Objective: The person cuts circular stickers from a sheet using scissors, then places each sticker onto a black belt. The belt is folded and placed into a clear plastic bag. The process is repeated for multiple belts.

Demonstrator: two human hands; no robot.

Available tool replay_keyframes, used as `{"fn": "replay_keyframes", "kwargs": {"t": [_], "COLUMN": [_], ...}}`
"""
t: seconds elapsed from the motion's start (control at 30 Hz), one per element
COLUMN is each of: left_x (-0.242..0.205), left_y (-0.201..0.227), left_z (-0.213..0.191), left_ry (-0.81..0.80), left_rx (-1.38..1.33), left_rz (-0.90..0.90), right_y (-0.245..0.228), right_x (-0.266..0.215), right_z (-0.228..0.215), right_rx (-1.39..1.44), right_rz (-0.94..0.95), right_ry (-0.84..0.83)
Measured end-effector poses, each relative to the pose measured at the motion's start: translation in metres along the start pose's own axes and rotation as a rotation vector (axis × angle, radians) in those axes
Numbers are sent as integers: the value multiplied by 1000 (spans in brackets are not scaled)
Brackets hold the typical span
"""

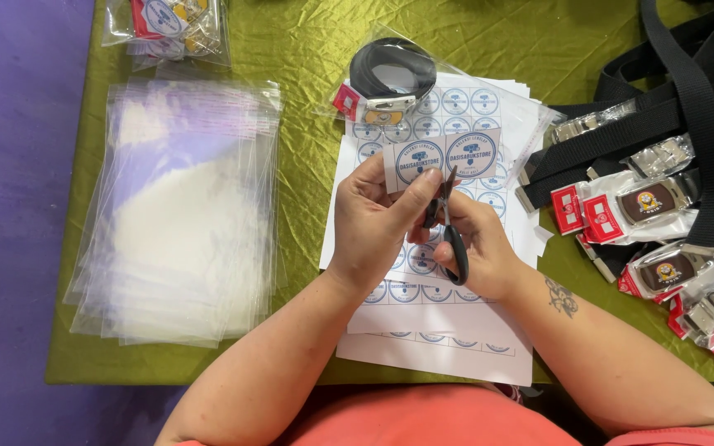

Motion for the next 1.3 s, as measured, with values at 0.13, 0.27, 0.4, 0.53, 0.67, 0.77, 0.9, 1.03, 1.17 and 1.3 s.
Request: {"fn": "replay_keyframes", "kwargs": {"t": [0.13,0.27,0.4,0.53,0.67,0.77,0.9,1.03,1.17,1.3], "left_x": [0,-1,-4,-4,-4,-3,-5,-6,-7,-9], "left_y": [-7,-2,8,8,17,19,22,25,23,25], "left_z": [-2,0,4,3,6,7,7,8,7,8], "left_ry": [13,8,-2,-4,-20,-13,16,23,31,39], "left_rx": [-26,-17,-34,-31,-46,-44,-13,-6,-17,-12], "left_rz": [26,28,34,26,15,22,27,28,19,9], "right_y": [1,0,-1,3,-1,-2,-3,-3,-1,-1], "right_x": [-1,0,0,-4,-3,-2,-1,-2,-4,-5], "right_z": [0,-1,1,-1,-1,0,0,0,0,0], "right_rx": [-7,-2,3,-1,-9,0,5,5,3,8], "right_rz": [-2,7,7,-3,3,1,10,14,22,24], "right_ry": [3,5,3,11,9,11,12,15,40,47]}}
Point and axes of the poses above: each hand's wrist, its own x-axis towards the middle knuckle, its own z-axis out of the palm, y = z × x, the point moved 5 cm from there along x, towards the middle knuckle, and after that the axes turned 11 degrees about -z, right-handed, at the moved point
